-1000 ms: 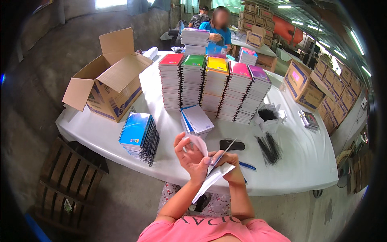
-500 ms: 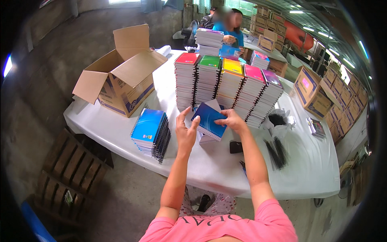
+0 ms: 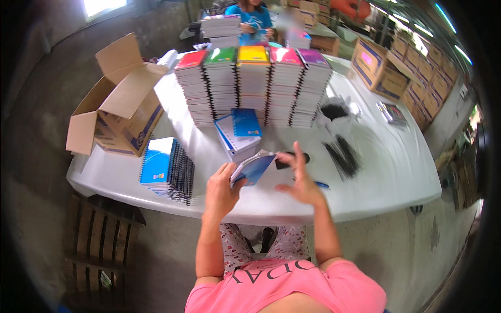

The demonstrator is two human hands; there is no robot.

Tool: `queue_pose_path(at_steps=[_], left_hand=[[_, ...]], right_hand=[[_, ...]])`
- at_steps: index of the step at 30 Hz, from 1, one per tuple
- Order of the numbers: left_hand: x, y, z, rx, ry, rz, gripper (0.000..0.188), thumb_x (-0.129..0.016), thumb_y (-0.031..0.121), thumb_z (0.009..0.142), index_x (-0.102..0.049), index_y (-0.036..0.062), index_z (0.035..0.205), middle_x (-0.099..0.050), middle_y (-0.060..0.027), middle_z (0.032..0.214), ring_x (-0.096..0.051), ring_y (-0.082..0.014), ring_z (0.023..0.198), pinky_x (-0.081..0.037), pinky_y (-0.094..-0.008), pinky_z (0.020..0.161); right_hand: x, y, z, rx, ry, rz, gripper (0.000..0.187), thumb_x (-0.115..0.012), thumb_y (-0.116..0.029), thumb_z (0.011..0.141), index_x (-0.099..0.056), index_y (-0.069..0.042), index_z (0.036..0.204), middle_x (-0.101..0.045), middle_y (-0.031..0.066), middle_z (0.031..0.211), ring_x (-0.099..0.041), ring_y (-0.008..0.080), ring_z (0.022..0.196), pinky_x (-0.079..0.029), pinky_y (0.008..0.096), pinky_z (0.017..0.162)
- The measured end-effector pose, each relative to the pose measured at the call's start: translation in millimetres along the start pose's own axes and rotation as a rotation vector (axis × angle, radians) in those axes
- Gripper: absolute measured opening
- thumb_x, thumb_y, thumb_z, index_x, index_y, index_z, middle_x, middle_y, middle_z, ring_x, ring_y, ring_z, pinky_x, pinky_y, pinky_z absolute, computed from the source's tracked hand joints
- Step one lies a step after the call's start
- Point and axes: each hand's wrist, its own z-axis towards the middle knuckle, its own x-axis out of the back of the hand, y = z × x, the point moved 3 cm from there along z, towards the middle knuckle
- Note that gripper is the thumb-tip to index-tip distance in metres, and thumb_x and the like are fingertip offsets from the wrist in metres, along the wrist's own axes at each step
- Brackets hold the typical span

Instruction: The person uses a pair of pliers to trim excess wire from the spiral binding of notebooks and manually bends the metal wire ends.

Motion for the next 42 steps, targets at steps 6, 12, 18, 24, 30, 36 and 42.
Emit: queue_pose_path(at_steps=[6,12,18,24,30,36,42], left_hand=[[-47.0,-45.9,-10.4,-0.076,-0.4,0.53,0.016,-0.067,0.003,0.07,-0.057,0.006,0.082,-0.065,-0.0095,0.079,-0.062,-0.0323,0.075,-0.043,-0.0441,0.086],[-67.7,-44.6,-17.7,-0.105,-0.442,0.764,0.019,-0.059,0.011,0.082,-0.052,0.0098,0.1,-0.059,-0.0006,0.09,-0.058,-0.0195,0.098,-0.015,-0.0798,0.093],[-72.9,-29.7,-53.2,-0.134,-0.079,0.624,0.031,-0.067,0.032,0.079,-0.053,0.0096,0.097,-0.051,-0.0044,0.103,-0.048,-0.0248,0.11,-0.013,-0.0793,0.093],[-63.1,-45.5,-40.6,-0.13,-0.075,0.45,0.038,-0.068,0.042,0.077,-0.056,0.0099,0.093,-0.049,-0.0067,0.096,-0.045,-0.0281,0.106,-0.024,-0.0718,0.093],[-66.3,-46.4,-46.6,-0.153,-0.032,0.508,0.056,-0.075,0.054,0.064,-0.055,0.0077,0.088,-0.044,-0.0099,0.103,-0.036,-0.0339,0.117,-0.021,-0.0731,0.09],[-93.6,-36.4,-56.4,-0.03,0.354,0.488,0.069,-0.078,0.062,0.05,-0.051,0.0071,0.08,-0.04,-0.0128,0.111,-0.027,-0.0398,0.126,-0.019,-0.0726,0.088],[-101.6,-44.2,-59.6,-0.057,0.447,0.494,0.06,-0.079,0.054,0.051,-0.051,0.0097,0.079,-0.043,-0.0114,0.108,-0.037,-0.0335,0.112,-0.027,-0.0591,0.087]], right_hand=[[136.7,77.1,-8.6,-0.668,0.076,-1.318,0.068,-0.068,-0.016,0.074,-0.04,-0.017,0.136,-0.044,0.0129,0.134,-0.038,0.0334,0.126,-0.036,0.0592,0.094],[165.8,117.3,-15.2,-0.712,-0.014,-1.341,0.054,-0.061,-0.007,0.076,-0.05,-0.013,0.129,-0.061,0.0155,0.111,-0.058,0.0344,0.105,-0.047,0.0532,0.084],[179.5,114.2,-22.2,-0.54,0.105,-1.219,0.041,-0.052,0.006,0.078,-0.061,-0.008,0.115,-0.065,0.0242,0.091,-0.061,0.0418,0.088,-0.049,0.0478,0.078],[177.7,96.7,-14.2,-0.434,0.179,-1.171,0.055,-0.049,0.011,0.075,-0.054,-0.009,0.126,-0.061,0.0244,0.097,-0.059,0.0411,0.091,-0.047,0.0466,0.08],[159.2,48.9,-11.1,-0.349,0.238,-1.092,0.049,-0.045,0.004,0.082,-0.049,-0.007,0.131,-0.053,0.0184,0.098,-0.054,0.0346,0.099,-0.043,0.0427,0.088],[60.4,9.4,-17.2,-0.15,-0.003,-0.289,0.027,-0.056,-0.017,0.092,-0.06,-0.005,0.116,-0.06,0.012,0.091,-0.056,0.0207,0.086,-0.044,0.0322,0.079],[3.2,-8.9,-30.3,-0.415,-0.048,-0.164,0.017,-0.066,-0.012,0.084,-0.067,-0.002,0.098,-0.065,0.0073,0.089,-0.06,0.0152,0.079,-0.047,0.0269,0.071]])
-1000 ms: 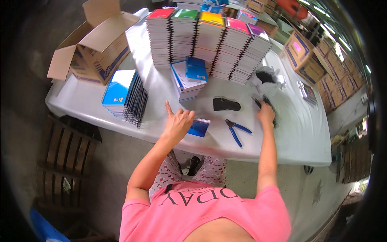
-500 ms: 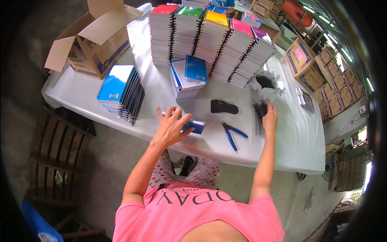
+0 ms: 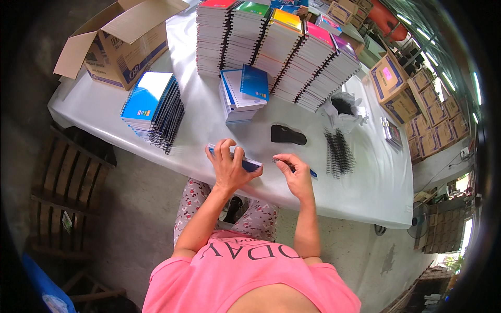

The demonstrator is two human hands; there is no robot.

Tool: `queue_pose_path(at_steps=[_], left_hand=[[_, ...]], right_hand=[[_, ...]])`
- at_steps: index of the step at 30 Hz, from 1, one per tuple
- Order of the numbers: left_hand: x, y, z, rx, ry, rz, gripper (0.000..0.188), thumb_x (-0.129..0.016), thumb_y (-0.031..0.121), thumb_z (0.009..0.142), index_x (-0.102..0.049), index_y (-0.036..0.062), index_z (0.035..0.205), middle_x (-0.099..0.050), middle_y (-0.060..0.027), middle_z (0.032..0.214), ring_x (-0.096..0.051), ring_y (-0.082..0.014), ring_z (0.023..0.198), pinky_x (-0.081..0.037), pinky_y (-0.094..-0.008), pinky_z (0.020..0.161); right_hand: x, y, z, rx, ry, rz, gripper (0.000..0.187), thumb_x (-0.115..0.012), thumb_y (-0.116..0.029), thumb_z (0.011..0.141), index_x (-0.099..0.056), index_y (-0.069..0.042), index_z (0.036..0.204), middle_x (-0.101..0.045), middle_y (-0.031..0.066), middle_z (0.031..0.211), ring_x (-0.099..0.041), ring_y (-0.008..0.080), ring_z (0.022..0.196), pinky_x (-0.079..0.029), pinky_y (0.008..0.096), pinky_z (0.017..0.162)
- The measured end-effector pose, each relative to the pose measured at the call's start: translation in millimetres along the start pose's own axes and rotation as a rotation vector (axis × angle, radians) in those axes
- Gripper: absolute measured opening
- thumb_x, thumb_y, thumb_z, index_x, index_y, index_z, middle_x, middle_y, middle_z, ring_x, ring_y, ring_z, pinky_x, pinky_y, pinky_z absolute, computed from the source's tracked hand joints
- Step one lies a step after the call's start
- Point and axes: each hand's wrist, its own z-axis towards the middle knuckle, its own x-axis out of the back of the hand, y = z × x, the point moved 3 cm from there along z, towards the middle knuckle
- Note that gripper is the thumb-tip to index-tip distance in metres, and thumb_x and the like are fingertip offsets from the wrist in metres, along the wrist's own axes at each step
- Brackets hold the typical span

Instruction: The person uses a pair of pliers to trim excess wire from the spiral binding of notebooks and manually bends the metal wire ends.

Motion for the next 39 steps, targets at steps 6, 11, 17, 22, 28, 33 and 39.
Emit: queue_pose_path(at_steps=[6,11,17,22,28,33,39], left_hand=[[7.7,-1.5,8.0,-0.024,0.019,-0.034,0.053,-0.078,0.049,0.051,-0.051,0.0123,0.078,-0.048,-0.0071,0.098,-0.043,-0.0291,0.098,-0.03,-0.0507,0.083],[1.8,-1.4,4.9,-0.021,-0.025,-0.007,0.055,-0.078,0.051,0.049,-0.052,0.0118,0.078,-0.047,-0.0061,0.091,-0.043,-0.0289,0.099,-0.029,-0.054,0.083],[4.7,0.9,6.1,-0.012,-0.029,-0.033,0.057,-0.078,0.051,0.047,-0.052,0.0118,0.08,-0.046,-0.0068,0.089,-0.044,-0.0287,0.098,-0.028,-0.0558,0.084],[1.2,1.0,6.2,-0.001,-0.083,0.036,0.061,-0.078,0.055,0.046,-0.053,0.0121,0.081,-0.047,-0.0058,0.089,-0.045,-0.0279,0.095,-0.029,-0.0557,0.083],[-0.4,0.4,8.0,0.046,-0.189,0.07,0.062,-0.074,0.06,0.056,-0.057,0.0126,0.092,-0.049,-0.0044,0.095,-0.045,-0.0254,0.096,-0.029,-0.0592,0.084],[17.8,-12.0,5.7,-0.063,-0.143,-0.025,0.061,-0.069,0.061,0.064,-0.058,0.0126,0.099,-0.05,-0.0051,0.093,-0.045,-0.0267,0.098,-0.031,-0.0544,0.085],[12.0,-16.8,4.3,-0.105,-0.173,-0.125,0.05,-0.07,0.055,0.068,-0.059,0.0119,0.09,-0.05,-0.0061,0.091,-0.045,-0.0281,0.096,-0.033,-0.0478,0.082]], right_hand=[[-4.9,-5.5,3.9,0.156,-0.005,-0.022,0.017,-0.07,-0.006,0.078,-0.068,-0.004,0.095,-0.064,0.0069,0.089,-0.06,0.0162,0.076,-0.048,0.0278,0.071],[-11.8,-1.9,11.4,0.071,-0.001,-0.049,0.02,-0.071,-0.004,0.075,-0.07,-0.006,0.095,-0.066,0.0069,0.089,-0.06,0.0171,0.08,-0.048,0.0282,0.072],[-16.8,-1.1,13.0,0.118,-0.109,0.01,0.02,-0.073,-0.003,0.073,-0.072,-0.007,0.092,-0.069,0.0078,0.089,-0.061,0.0176,0.084,-0.048,0.0285,0.073],[-15.3,-2.1,15.2,0.196,-0.165,-0.04,0.018,-0.071,-0.007,0.077,-0.071,-0.006,0.094,-0.068,0.0083,0.085,-0.06,0.0176,0.078,-0.047,0.028,0.067],[-15.8,-14.1,18.0,-0.138,-0.307,-0.139,0.025,-0.065,-0.013,0.084,-0.063,-0.006,0.108,-0.063,0.009,0.08,-0.057,0.0181,0.068,-0.046,0.0309,0.061],[-5.6,-12.8,3.3,0.202,-0.123,-0.192,0.022,-0.059,-0.018,0.09,-0.059,-0.004,0.107,-0.061,0.0133,0.084,-0.057,0.0174,0.062,-0.046,0.0329,0.061],[-5.8,-6.5,15.2,-0.314,-0.517,-0.176,0.023,-0.057,-0.019,0.09,-0.059,-0.011,0.112,-0.065,0.0149,0.095,-0.062,0.0258,0.081,-0.048,0.0334,0.071]])
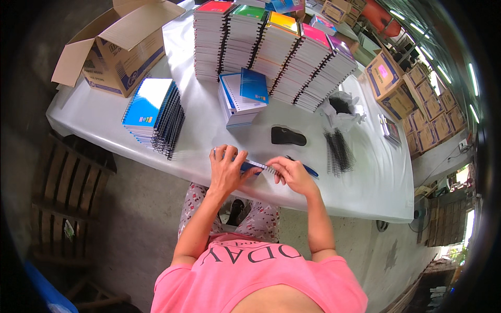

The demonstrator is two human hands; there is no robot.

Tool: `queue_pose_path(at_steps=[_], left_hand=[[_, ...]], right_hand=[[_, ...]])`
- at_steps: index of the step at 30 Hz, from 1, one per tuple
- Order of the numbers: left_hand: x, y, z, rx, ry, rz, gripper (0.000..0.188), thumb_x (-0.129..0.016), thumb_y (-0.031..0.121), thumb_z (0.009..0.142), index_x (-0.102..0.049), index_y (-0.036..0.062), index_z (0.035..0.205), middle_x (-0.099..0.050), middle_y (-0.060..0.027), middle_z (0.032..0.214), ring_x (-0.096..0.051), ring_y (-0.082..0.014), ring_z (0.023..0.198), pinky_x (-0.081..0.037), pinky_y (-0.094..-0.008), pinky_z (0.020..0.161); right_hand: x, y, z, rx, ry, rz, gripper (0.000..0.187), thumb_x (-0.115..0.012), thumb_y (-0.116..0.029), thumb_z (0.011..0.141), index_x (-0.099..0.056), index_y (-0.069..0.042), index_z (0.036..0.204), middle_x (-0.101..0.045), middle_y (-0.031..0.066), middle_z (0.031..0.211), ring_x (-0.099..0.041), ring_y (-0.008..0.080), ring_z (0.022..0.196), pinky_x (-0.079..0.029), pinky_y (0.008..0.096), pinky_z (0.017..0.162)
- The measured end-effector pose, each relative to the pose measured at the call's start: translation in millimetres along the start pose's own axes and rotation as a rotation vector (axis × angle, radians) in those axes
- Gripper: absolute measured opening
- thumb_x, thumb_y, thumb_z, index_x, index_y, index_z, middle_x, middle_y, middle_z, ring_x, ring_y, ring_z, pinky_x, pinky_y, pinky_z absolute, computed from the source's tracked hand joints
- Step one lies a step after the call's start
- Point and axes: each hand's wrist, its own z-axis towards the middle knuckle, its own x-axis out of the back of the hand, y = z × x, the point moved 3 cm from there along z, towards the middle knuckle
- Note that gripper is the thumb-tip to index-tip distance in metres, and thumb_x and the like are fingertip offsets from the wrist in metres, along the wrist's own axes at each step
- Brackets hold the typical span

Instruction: The person uses a pair of pliers to trim excess wire from the spiral binding of notebooks and manually bends the metal wire ends.

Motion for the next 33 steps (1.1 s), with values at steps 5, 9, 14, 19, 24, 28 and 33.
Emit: queue_pose_path(at_steps=[5,9,14,19,24,28,33], left_hand=[[5.5,5.0,6.3,-0.006,-0.023,-0.019,0.052,-0.073,0.055,0.064,-0.057,0.0105,0.083,-0.049,-0.0063,0.089,-0.045,-0.0285,0.093,-0.034,-0.0455,0.08],[7.3,7.8,8.4,-0.044,0.014,-0.037,0.054,-0.076,0.055,0.06,-0.054,0.0088,0.079,-0.049,-0.0067,0.089,-0.044,-0.0286,0.091,-0.035,-0.0432,0.078],[9.7,3.7,5.1,-0.001,-0.003,-0.063,0.057,-0.076,0.055,0.057,-0.054,0.0075,0.078,-0.049,-0.0076,0.089,-0.044,-0.0296,0.091,-0.035,-0.0428,0.079],[8.7,2.2,6.9,-0.009,0.006,-0.118,0.057,-0.077,0.054,0.056,-0.055,0.0068,0.077,-0.049,-0.0091,0.093,-0.044,-0.0301,0.093,-0.035,-0.0467,0.086],[2.0,-5.9,2.0,-0.018,-0.008,-0.137,0.057,-0.08,0.052,0.052,-0.055,0.0069,0.075,-0.048,-0.0122,0.109,-0.043,-0.034,0.108,-0.035,-0.0502,0.093],[9.6,0.6,6.9,-0.022,0.019,-0.229,0.059,-0.083,0.05,0.046,-0.054,0.0066,0.073,-0.046,-0.0139,0.119,-0.039,-0.0371,0.119,-0.036,-0.05,0.094],[7.6,-6.0,14.8,0.043,0.004,-0.282,0.064,-0.085,0.05,0.041,-0.053,0.0052,0.072,-0.041,-0.0157,0.125,-0.037,-0.0387,0.119,-0.038,-0.0471,0.093]], right_hand=[[46.6,29.5,35.5,0.471,0.59,-0.597,0.032,-0.054,-0.005,0.081,-0.061,-0.011,0.112,-0.066,0.0142,0.102,-0.063,0.0317,0.092,-0.05,0.0353,0.079],[64.0,75.7,57.5,0.466,0.561,-0.572,0.041,-0.052,0.005,0.071,-0.064,-0.008,0.108,-0.067,0.0127,0.105,-0.064,0.0299,0.091,-0.05,0.0381,0.08],[51.9,45.6,44.6,0.496,0.228,0.342,0.035,-0.051,0.012,0.07,-0.069,-0.002,0.098,-0.069,0.0125,0.1,-0.066,0.0241,0.095,-0.049,0.0364,0.088],[5.7,32.8,40.7,0.476,-0.013,0.429,0.035,-0.056,0.016,0.062,-0.072,0.001,0.09,-0.069,0.0171,0.096,-0.066,0.0252,0.095,-0.047,0.0365,0.094],[7.0,21.5,35.7,0.758,-0.067,0.569,0.036,-0.056,0.016,0.061,-0.072,0.0,0.089,-0.07,0.0146,0.093,-0.067,0.0224,0.09,-0.05,0.0302,0.086],[14.5,19.5,37.1,0.664,0.08,0.338,0.033,-0.057,0.015,0.061,-0.073,0.0,0.085,-0.071,0.0144,0.089,-0.068,0.0233,0.085,-0.051,0.0288,0.08],[11.9,11.7,37.5,0.806,0.035,0.636,0.033,-0.059,0.014,0.06,-0.073,-0.001,0.086,-0.071,0.0134,0.088,-0.068,0.0227,0.084,-0.051,0.0295,0.081]])
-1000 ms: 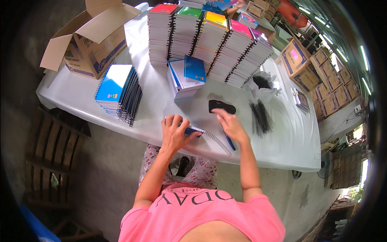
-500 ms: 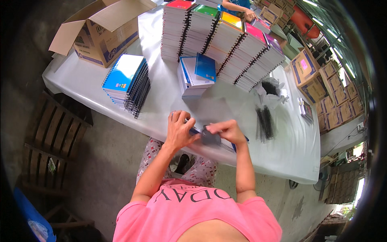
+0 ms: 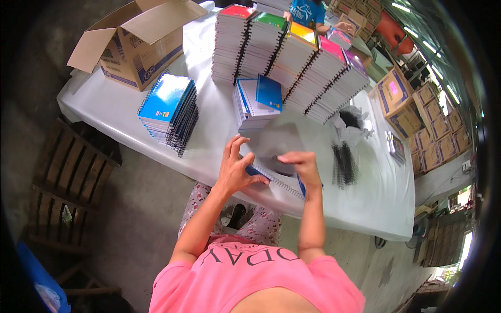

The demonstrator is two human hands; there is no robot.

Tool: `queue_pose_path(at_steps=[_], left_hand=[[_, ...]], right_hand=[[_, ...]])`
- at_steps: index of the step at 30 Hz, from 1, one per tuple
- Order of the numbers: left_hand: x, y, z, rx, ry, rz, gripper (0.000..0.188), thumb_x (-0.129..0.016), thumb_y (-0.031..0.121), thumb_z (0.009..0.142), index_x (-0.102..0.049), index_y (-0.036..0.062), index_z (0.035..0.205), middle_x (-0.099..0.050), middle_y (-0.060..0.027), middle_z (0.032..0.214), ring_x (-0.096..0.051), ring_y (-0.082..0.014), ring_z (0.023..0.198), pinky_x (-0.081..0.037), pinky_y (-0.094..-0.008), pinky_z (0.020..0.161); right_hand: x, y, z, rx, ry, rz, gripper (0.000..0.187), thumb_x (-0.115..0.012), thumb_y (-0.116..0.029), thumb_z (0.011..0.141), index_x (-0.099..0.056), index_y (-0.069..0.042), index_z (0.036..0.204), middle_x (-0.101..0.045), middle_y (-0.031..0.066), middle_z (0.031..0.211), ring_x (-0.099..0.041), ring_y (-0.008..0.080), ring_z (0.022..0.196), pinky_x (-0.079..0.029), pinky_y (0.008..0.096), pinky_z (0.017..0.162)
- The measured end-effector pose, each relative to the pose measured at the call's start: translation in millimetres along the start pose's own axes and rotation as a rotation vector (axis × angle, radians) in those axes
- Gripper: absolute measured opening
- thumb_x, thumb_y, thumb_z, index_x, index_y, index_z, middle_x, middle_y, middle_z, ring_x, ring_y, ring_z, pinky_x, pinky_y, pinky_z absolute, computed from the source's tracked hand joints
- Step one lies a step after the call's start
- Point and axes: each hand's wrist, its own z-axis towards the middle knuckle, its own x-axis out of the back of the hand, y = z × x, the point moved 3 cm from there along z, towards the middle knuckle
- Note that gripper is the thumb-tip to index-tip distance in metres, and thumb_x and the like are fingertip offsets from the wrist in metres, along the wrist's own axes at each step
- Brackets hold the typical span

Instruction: The person uses a pair of pliers to trim excess wire from the spiral binding of notebooks and manually bends the metal wire ends.

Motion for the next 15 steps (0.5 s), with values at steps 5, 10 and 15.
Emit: queue_pose_path(at_steps=[5,10,15], left_hand=[[-1.4,-10.6,3.5,0.145,-0.009,-0.172,0.065,-0.09,0.043,0.04,-0.052,0.005,0.076,-0.035,-0.0157,0.123,-0.043,-0.0348,0.102,-0.044,-0.044,0.083],[-12.2,-28.3,-3.0,0.15,0.032,-0.34,0.066,-0.093,0.037,0.04,-0.05,0.0073,0.081,-0.032,-0.0125,0.117,-0.047,-0.0288,0.092,-0.046,-0.0396,0.072],[-18.5,-41.1,-12.0,0.177,0.055,-0.384,0.078,-0.094,0.039,0.039,-0.046,0.0078,0.092,-0.032,-0.0126,0.114,-0.045,-0.0266,0.096,-0.045,-0.037,0.077]], right_hand=[[-2.2,6.9,14.1,-0.353,0.149,-0.475,0.036,-0.055,0.014,0.059,-0.073,0.0,0.087,-0.07,0.0151,0.091,-0.067,0.0229,0.084,-0.052,0.0311,0.077],[-11.3,5.0,10.2,-0.155,0.079,-0.342,0.04,-0.051,0.013,0.06,-0.072,-0.001,0.09,-0.071,0.0119,0.089,-0.066,0.0192,0.083,-0.05,0.0271,0.074],[-27.5,11.3,17.7,-0.261,0.072,-0.336,0.033,-0.048,0.014,0.064,-0.072,0.003,0.084,-0.07,0.0139,0.088,-0.065,0.019,0.078,-0.049,0.0248,0.073]])
